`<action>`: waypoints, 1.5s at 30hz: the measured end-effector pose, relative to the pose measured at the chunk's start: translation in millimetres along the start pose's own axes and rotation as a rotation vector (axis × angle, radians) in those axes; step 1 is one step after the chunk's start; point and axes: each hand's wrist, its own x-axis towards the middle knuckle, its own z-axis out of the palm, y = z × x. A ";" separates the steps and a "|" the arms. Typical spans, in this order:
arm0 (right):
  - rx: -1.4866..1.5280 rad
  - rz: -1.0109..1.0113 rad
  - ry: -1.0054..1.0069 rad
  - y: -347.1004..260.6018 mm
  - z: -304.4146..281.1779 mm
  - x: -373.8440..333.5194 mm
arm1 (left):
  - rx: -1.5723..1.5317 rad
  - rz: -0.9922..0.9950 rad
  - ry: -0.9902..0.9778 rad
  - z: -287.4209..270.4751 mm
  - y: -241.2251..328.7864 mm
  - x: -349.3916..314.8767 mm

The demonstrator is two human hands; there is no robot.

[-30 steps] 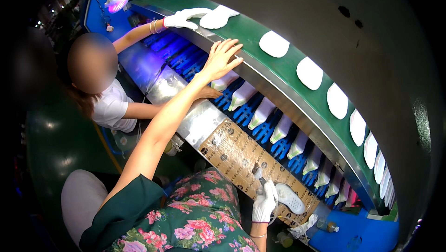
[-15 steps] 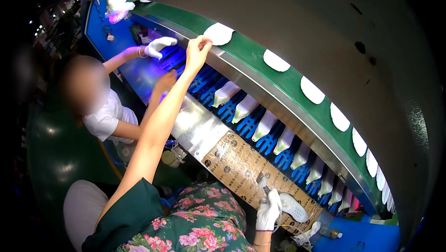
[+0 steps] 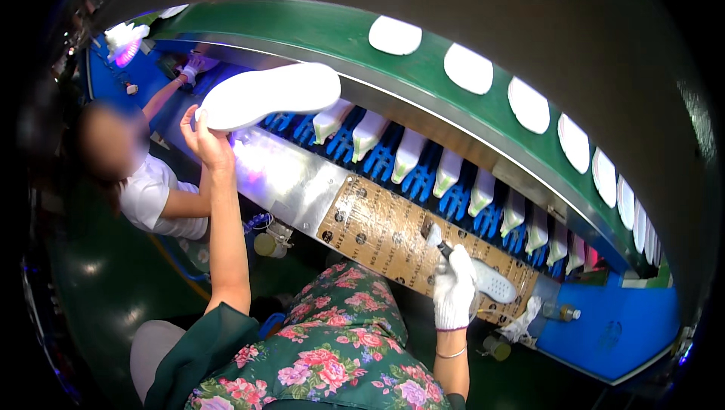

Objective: The person applies glue to the interior of white shoe soles using a brush while holding each sole by hand, then places the soles onto a conveyor belt.

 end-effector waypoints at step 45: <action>-1.387 -1.216 -0.485 -17.2 132.3 -50.6 | -0.208 -1.461 -0.911 9.5 23.9 -284.9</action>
